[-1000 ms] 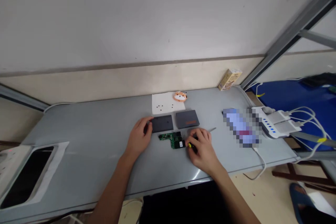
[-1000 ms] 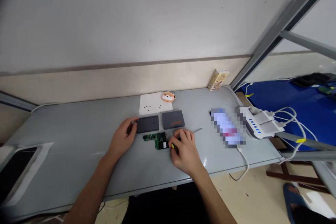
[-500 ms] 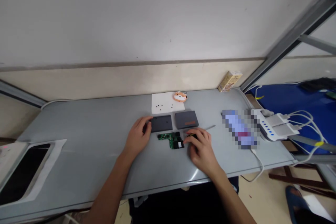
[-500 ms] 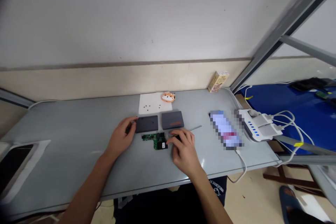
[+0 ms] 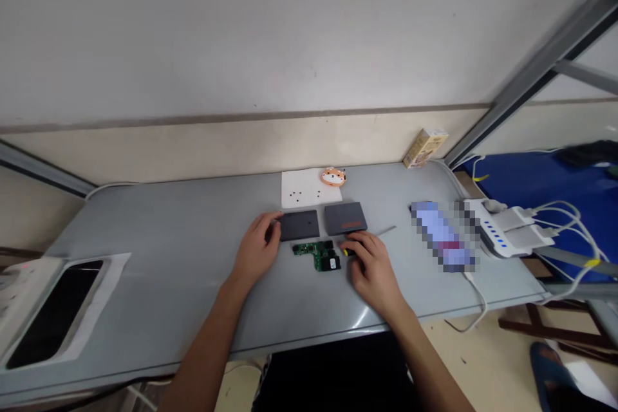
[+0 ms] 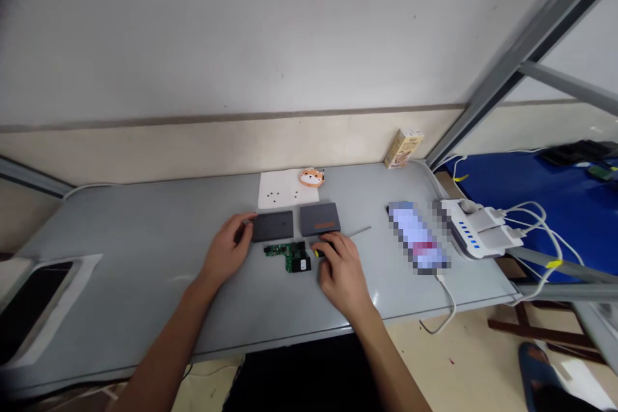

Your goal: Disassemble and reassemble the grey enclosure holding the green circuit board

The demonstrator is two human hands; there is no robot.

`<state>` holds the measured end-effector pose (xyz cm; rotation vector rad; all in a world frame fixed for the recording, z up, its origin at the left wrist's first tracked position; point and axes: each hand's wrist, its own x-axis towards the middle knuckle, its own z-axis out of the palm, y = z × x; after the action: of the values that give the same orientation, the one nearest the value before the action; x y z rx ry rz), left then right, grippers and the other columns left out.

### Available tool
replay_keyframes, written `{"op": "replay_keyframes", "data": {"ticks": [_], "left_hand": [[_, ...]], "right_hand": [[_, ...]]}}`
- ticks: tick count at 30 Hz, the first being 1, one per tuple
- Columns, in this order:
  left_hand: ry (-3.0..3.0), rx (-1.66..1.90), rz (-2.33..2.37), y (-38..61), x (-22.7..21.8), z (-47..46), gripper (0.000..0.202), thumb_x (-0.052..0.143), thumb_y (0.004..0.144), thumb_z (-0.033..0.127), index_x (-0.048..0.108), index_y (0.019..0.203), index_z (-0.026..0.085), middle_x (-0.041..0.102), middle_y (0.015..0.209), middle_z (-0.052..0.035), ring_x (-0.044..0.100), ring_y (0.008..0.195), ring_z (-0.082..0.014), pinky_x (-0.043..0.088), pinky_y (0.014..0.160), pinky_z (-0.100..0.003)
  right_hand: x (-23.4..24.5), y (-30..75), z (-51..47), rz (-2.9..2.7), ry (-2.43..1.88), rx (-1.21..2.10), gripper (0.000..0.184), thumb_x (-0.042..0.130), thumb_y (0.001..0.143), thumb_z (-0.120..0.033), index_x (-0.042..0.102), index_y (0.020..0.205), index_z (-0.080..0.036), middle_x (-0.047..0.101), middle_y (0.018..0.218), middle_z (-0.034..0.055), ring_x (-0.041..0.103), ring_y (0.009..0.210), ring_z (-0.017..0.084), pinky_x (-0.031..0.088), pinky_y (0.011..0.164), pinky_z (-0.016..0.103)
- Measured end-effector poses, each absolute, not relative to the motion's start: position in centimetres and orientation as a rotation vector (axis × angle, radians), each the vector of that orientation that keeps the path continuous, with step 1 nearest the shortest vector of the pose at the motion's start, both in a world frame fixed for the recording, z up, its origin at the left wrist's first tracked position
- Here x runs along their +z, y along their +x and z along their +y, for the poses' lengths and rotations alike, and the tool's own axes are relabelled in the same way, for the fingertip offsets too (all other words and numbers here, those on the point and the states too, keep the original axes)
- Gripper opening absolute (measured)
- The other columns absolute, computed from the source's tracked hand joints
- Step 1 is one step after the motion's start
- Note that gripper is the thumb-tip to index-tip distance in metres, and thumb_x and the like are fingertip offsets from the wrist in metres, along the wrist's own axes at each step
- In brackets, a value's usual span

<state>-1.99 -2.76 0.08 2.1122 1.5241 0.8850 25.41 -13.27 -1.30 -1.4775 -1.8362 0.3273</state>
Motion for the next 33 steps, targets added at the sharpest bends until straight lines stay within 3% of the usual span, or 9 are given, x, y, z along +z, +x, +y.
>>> {"op": "replay_keyframes", "data": {"ticks": [6,9,14,33], "left_hand": [[2.104,0.881,1.515,-2.13,0.04,-2.73,0.03,0.046,0.102,0.032,0.063,0.125,0.025,0.069,0.121,-0.0063,0.067,0.107,-0.0222,0.054,0.099,-0.038],[2.119,0.87,1.52,-2.11,0.09,-2.76,0.03,0.045,0.103,0.033,0.063,0.126,0.025,0.069,0.122,-0.0065,0.066,0.108,-0.0226,0.054,0.099,-0.039],[2.128,0.872,1.504,-2.07,0.18,-2.77,0.03,0.045,0.103,0.032,0.062,0.127,0.025,0.068,0.124,-0.0066,0.065,0.111,-0.0232,0.053,0.101,-0.04],[2.148,0.858,1.503,-2.08,0.09,-2.67,0.03,0.044,0.103,0.032,0.062,0.126,0.025,0.068,0.124,-0.0065,0.065,0.111,-0.0233,0.052,0.101,-0.04]], "right_hand": [[-1.02,25.25,-13.43,-1.802,-1.452,0.348,0.057,0.05,0.079,0.001,0.064,0.126,-0.027,0.063,0.132,0.0077,0.054,0.128,0.026,0.046,0.112,0.051],[-0.87,25.18,-13.47,-1.808,-1.411,0.366,0.051,0.05,0.081,0.0,0.065,0.122,-0.027,0.063,0.131,0.0075,0.055,0.129,0.026,0.046,0.113,0.05],[-0.84,25.09,-13.27,-1.864,-1.429,0.306,0.053,0.052,0.077,0.0,0.066,0.12,-0.027,0.065,0.126,0.0082,0.058,0.124,0.028,0.04,0.117,0.059],[-0.84,25.04,-13.33,-1.887,-1.471,0.311,0.052,0.053,0.079,0.0,0.066,0.122,-0.026,0.064,0.126,0.0081,0.056,0.123,0.027,0.04,0.117,0.057]]}}
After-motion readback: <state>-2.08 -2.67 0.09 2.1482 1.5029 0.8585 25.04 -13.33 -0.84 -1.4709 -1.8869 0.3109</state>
